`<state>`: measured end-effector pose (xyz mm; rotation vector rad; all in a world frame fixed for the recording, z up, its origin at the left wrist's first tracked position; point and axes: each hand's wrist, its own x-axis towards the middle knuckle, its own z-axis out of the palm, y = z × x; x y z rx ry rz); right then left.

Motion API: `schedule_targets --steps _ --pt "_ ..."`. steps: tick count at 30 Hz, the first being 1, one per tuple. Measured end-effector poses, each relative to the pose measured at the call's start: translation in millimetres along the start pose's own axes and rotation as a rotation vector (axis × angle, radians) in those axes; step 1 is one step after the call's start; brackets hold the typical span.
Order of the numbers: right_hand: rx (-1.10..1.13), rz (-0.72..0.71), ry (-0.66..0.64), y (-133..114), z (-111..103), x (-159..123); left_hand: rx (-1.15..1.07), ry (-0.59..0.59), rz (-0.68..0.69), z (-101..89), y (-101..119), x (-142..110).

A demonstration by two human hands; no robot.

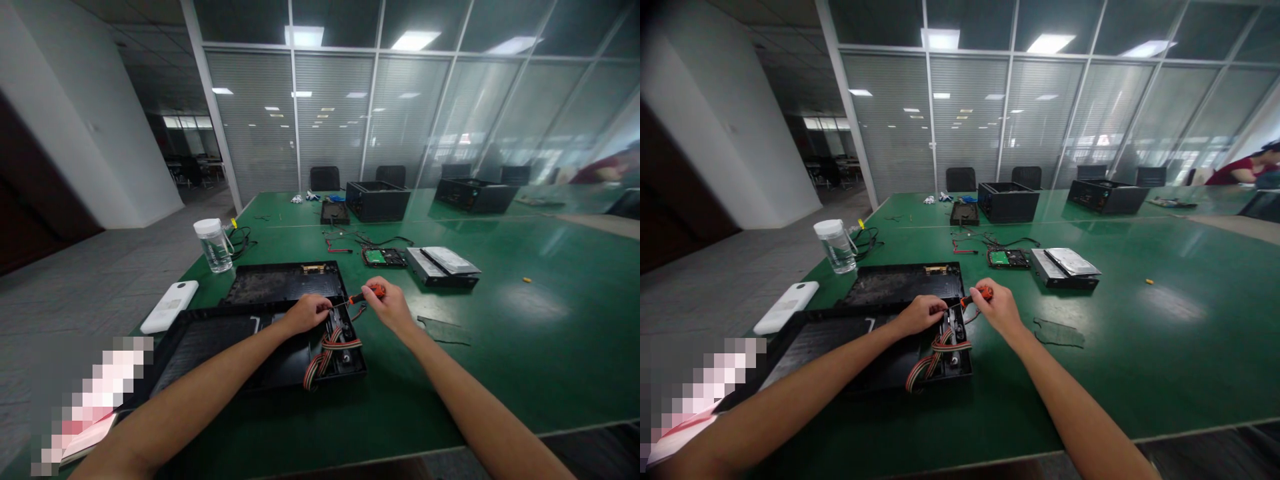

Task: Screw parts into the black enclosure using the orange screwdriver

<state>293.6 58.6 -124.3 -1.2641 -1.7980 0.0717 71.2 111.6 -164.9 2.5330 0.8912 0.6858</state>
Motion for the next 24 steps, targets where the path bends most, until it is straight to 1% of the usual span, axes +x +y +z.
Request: schedule_targets --steps 3,6,8,10,12,14,17,19,22,24 --pt "-0.248 -0.061 -0.1 -20 -8 15 0.004 0.01 0.004 1.5 -1 0" --pt "-0.487 -0.116 -0.203 -45 -13 35 0.011 0.02 0.002 2.6 -2 0" --pt "-0.527 -0.16 -0.278 -61 -12 46 0.019 0.022 0.004 3.5 -2 0" --pt "-0.52 -0.211 -0.36 -75 -11 54 0.026 0.026 0.0 4.9 -2 0" --pt "-0.551 -0.22 -0.416 -84 -9 59 0.027 0.034 -0.014 6.8 -3 1" --pt "-0.647 -0.148 -0.421 -89 -10 61 0.02 0.044 -0.029 8.5 -5 1" --pt "-0.776 0.007 -0.393 -88 -15 60 0.005 0.056 -0.028 9.6 -6 1" --pt "-0.77 0.008 -0.415 -86 -18 58 -0.003 0.059 -0.018 9.2 -6 1" --pt "-0.715 -0.06 -0.472 -84 -21 56 -0.004 0.062 0.0 8.0 -6 1" --pt "-0.743 -0.023 -0.461 -84 -20 56 -0.001 0.058 0.003 7.4 -5 1"
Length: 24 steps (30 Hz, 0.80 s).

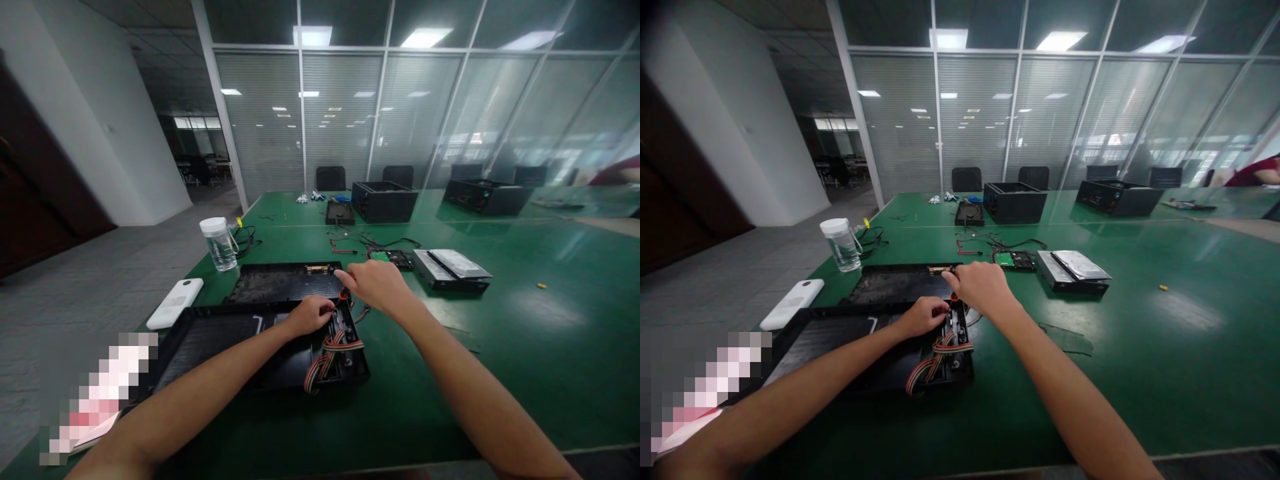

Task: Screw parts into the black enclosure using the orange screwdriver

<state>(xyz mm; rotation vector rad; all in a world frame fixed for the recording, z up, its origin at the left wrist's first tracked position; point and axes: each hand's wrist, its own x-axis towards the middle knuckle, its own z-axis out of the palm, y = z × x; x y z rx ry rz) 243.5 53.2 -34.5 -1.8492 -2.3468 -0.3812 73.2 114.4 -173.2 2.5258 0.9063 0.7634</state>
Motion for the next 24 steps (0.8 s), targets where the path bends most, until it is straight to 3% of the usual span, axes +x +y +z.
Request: schedule_targets --steps 2,7,16,20,24 --pt "-0.018 0.052 0.017 -1.5 0.1 -0.4 0.003 -0.005 -0.005 -0.2 0.2 -0.1" --pt "0.032 -0.094 0.001 -4.3 0.2 -1.5 0.009 0.001 -0.004 0.0 0.3 0.0" --pt "0.043 -0.061 0.072 -8.4 5.2 -0.2 0.022 0.0 -0.001 -1.7 3.2 -0.1" --pt "0.108 -0.138 0.09 -6.9 6.0 -0.2 0.041 -0.018 0.004 -2.9 3.7 -0.4" --pt "0.147 -0.113 0.102 -0.6 8.9 2.5 0.076 -0.028 0.036 -3.4 5.8 -1.6"
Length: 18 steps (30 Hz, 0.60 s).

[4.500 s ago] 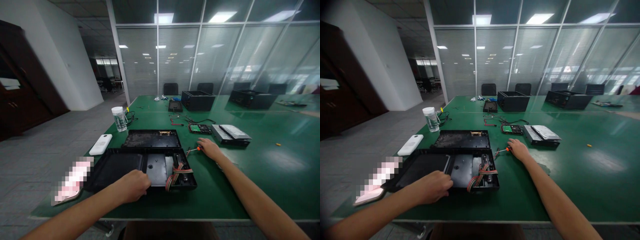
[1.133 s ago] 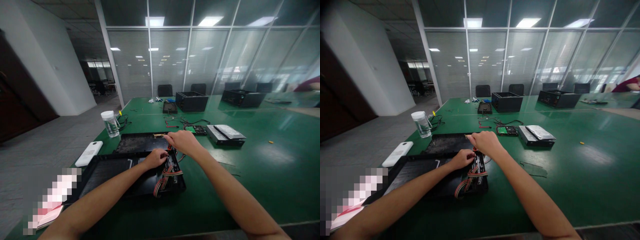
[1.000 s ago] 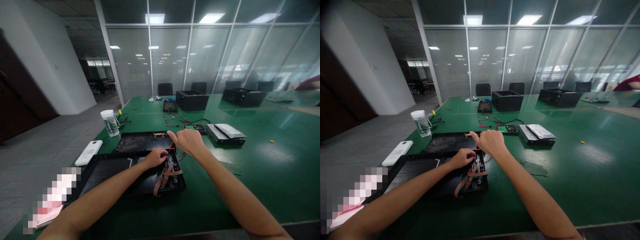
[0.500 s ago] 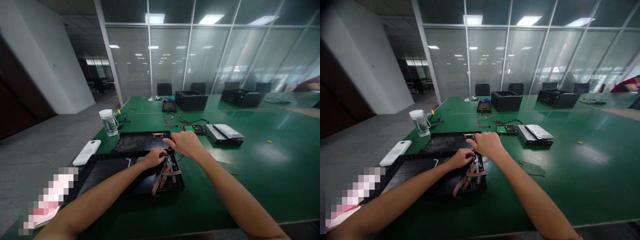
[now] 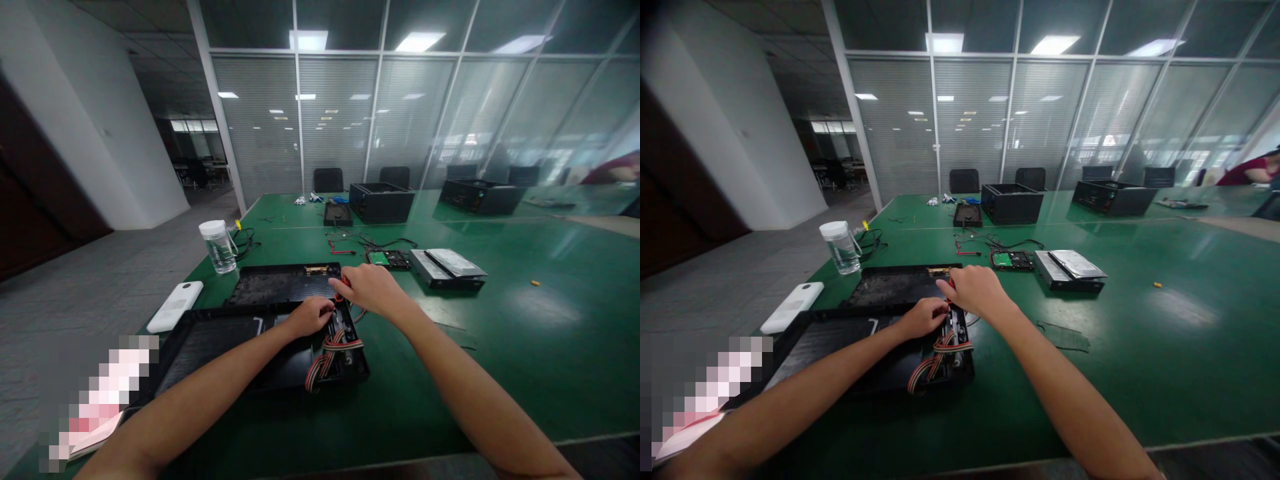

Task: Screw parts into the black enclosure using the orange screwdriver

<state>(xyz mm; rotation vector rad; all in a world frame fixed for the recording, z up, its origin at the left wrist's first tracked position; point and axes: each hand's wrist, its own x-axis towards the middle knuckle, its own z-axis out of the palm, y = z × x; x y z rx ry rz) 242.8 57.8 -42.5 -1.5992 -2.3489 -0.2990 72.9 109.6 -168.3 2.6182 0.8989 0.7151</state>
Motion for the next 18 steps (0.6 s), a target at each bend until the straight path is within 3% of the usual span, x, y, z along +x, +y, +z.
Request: schedule_targets --steps 3,6,8,11,13,18 --pt "0.204 0.013 0.043 21 13 -6 0.037 -0.01 0.034 0.8 2 -1" --pt "0.625 0.06 0.044 56 43 -24 0.088 -0.038 0.069 0.8 4 -3" --pt "0.971 0.196 -0.007 82 67 -38 0.111 -0.047 0.091 -0.1 5 -3" --pt "1.411 0.452 0.152 111 92 -49 0.134 -0.048 0.112 -2.5 6 -4" --pt "1.566 0.482 0.229 118 99 -49 0.151 -0.04 0.129 -5.2 7 -5" --pt "1.675 0.354 0.175 104 98 -48 0.22 0.001 0.146 -22.3 12 -2"
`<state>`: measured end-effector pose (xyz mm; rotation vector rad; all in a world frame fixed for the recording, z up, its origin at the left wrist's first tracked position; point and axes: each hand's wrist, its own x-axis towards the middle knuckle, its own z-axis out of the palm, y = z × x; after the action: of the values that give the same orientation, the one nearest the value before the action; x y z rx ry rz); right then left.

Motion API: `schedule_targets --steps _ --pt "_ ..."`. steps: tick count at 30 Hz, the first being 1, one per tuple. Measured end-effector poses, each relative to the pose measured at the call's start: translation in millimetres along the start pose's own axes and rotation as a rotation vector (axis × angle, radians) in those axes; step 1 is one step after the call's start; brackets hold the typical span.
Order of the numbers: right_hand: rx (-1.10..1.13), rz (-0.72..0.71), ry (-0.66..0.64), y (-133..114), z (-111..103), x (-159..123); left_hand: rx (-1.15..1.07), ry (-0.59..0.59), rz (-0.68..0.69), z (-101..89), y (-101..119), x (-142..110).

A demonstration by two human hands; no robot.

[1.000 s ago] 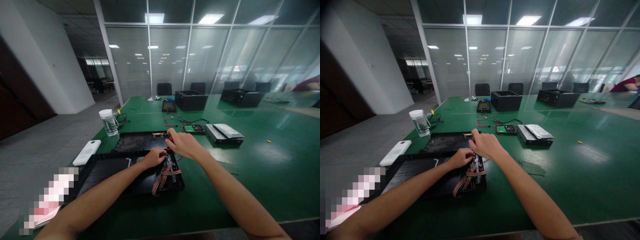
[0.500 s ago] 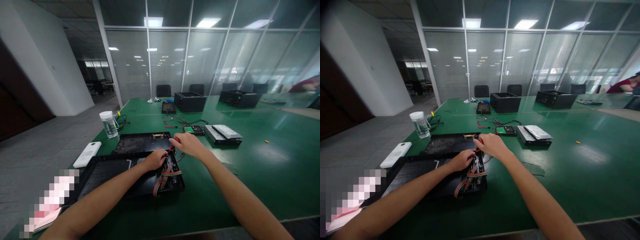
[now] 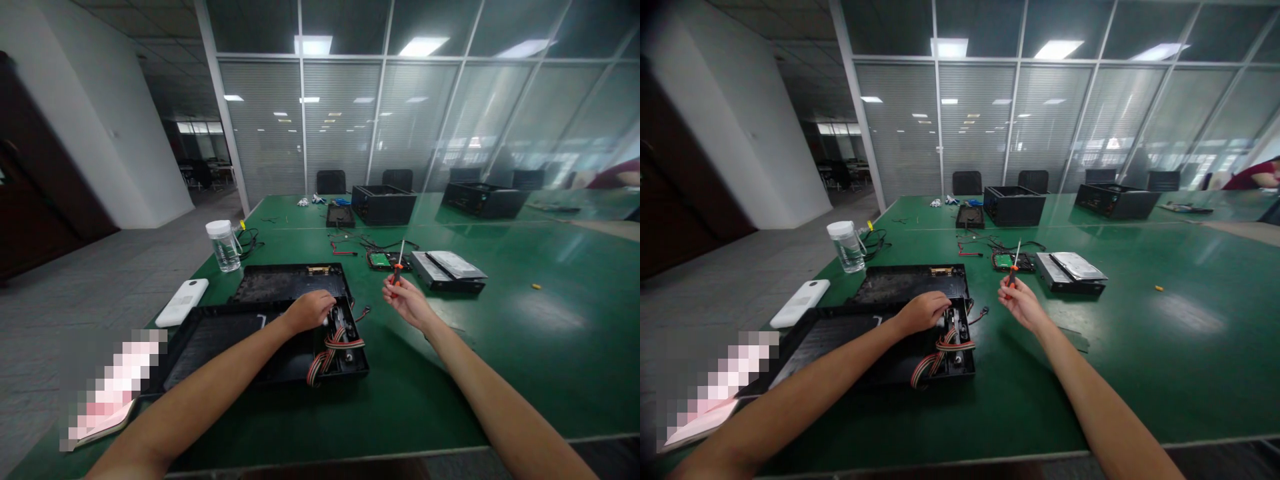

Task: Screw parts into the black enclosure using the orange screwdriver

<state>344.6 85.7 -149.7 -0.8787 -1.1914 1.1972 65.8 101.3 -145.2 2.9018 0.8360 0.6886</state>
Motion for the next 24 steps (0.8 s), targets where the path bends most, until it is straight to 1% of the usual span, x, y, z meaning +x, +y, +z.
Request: schedule_targets --steps 1,3,5,7,9,11,12,14,17,19,20,22,24 --pt "0.016 -0.003 -0.017 1 4 -2 0.023 -0.006 -0.014 -5.1 -1 1" --pt "0.032 -0.006 -0.071 3 11 -7 0.069 -0.06 -0.054 -14.6 -3 0" --pt "0.002 0.008 -0.161 6 16 -11 0.12 -0.157 -0.104 -21.8 -4 -5" --pt "-0.074 0.034 -0.232 8 18 -14 0.183 -0.254 -0.153 -26.5 -3 -12" --pt "-0.219 0.038 -0.255 9 21 -16 0.24 -0.316 -0.194 -30.3 0 -21" --pt "-0.428 -0.003 -0.281 6 27 -20 0.277 -0.356 -0.207 -34.5 4 -27" --pt "-0.536 -0.045 -0.305 3 31 -22 0.291 -0.376 -0.206 -36.8 6 -30" --pt "-0.72 -0.174 -0.385 -7 44 -31 0.316 -0.408 -0.208 -41.6 10 -34" --pt "-0.962 -0.39 -0.598 -25 67 -52 0.337 -0.398 -0.238 -48.0 12 -42" --pt "-1.149 -0.468 -0.744 -31 79 -70 0.329 -0.381 -0.257 -51.7 11 -46" --pt "-1.238 -0.487 -0.776 -32 83 -79 0.321 -0.371 -0.262 -53.5 9 -48" --pt "-1.373 -0.508 -0.76 -29 84 -98 0.313 -0.313 -0.279 -56.8 1 -49" --pt "-1.445 -0.523 -0.696 -24 78 -115 0.31 -0.193 -0.303 -58.4 -12 -46"
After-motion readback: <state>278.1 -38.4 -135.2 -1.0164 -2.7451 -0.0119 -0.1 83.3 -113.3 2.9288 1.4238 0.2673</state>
